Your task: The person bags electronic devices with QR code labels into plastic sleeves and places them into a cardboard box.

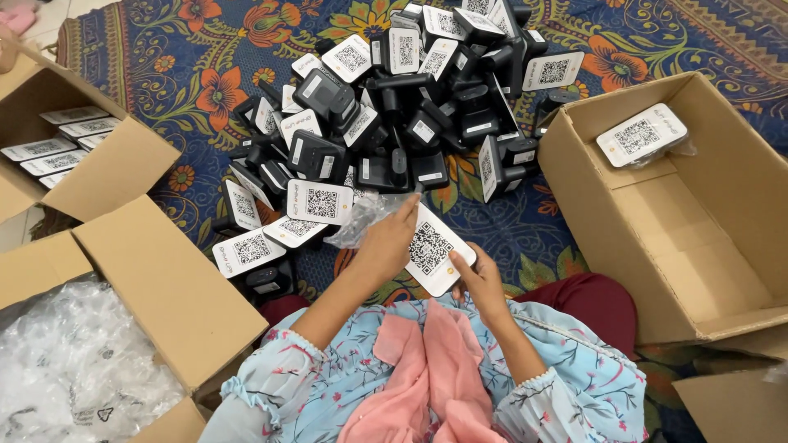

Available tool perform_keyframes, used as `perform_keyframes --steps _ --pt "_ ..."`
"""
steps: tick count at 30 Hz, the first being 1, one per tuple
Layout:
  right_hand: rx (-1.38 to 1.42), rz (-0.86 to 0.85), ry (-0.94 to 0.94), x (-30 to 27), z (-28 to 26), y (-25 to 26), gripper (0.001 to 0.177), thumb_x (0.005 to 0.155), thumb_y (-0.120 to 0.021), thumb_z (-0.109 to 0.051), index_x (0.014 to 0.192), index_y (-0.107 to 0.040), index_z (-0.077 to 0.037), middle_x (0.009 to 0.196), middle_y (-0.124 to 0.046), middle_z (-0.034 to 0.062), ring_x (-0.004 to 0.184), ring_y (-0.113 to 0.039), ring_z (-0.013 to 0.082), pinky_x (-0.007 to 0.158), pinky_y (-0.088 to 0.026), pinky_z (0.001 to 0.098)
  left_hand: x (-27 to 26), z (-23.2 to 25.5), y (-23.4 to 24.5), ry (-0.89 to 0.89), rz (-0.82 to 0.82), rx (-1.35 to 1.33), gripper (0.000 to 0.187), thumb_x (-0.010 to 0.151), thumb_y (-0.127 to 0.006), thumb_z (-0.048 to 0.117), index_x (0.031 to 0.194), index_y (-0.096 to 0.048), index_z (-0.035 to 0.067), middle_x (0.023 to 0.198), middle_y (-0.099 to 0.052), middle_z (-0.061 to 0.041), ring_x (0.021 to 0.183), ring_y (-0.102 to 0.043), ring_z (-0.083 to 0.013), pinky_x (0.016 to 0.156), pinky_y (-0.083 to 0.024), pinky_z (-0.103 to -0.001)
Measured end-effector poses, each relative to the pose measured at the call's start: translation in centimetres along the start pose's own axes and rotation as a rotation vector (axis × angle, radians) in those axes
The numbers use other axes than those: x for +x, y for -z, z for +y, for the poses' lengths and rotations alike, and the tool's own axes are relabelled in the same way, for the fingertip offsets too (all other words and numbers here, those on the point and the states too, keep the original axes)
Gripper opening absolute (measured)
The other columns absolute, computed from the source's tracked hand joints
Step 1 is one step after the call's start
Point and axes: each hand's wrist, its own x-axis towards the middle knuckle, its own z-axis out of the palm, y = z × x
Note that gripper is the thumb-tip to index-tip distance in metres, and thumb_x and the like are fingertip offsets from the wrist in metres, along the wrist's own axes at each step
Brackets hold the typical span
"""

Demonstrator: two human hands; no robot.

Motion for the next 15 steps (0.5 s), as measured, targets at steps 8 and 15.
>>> perform_keyframes --steps 8,15 --pt "-0.217 -0.110 0.045 -0.1 -1.6 0.4 0.032 0.096 -0.065 -0.024 0.118 -0.062 -0.001 0.070 -0.067 0.0037 0.043 -0.056 0.0067 0.036 -0.040 0.0227 -0.6 -3.4 -2.2 -0.025 0.164 -0.014 0.060 0.076 -0.061 -0.009 0.136 -0.055 -0.007 0.156 -0.045 -0.010 0.108 -0.066 -0.0354 0.090 -0.055 -0.047" --pt "0.096 0.092 -0.126 1.9 2.5 -1.2 0.027 0.098 -0.068 -0.024 0.107 -0.064 0.002 0.076 -0.068 0.0034 0.050 -0.056 0.0082 0.042 -0.041 0.0231 -3.3 1.0 -2.3 -0.173 0.034 -0.042 0.065 0.069 -0.065 -0.007 0.133 -0.055 -0.008 0.155 -0.045 -0.014 0.102 -0.064 -0.0386 0.087 -0.055 -0.048"
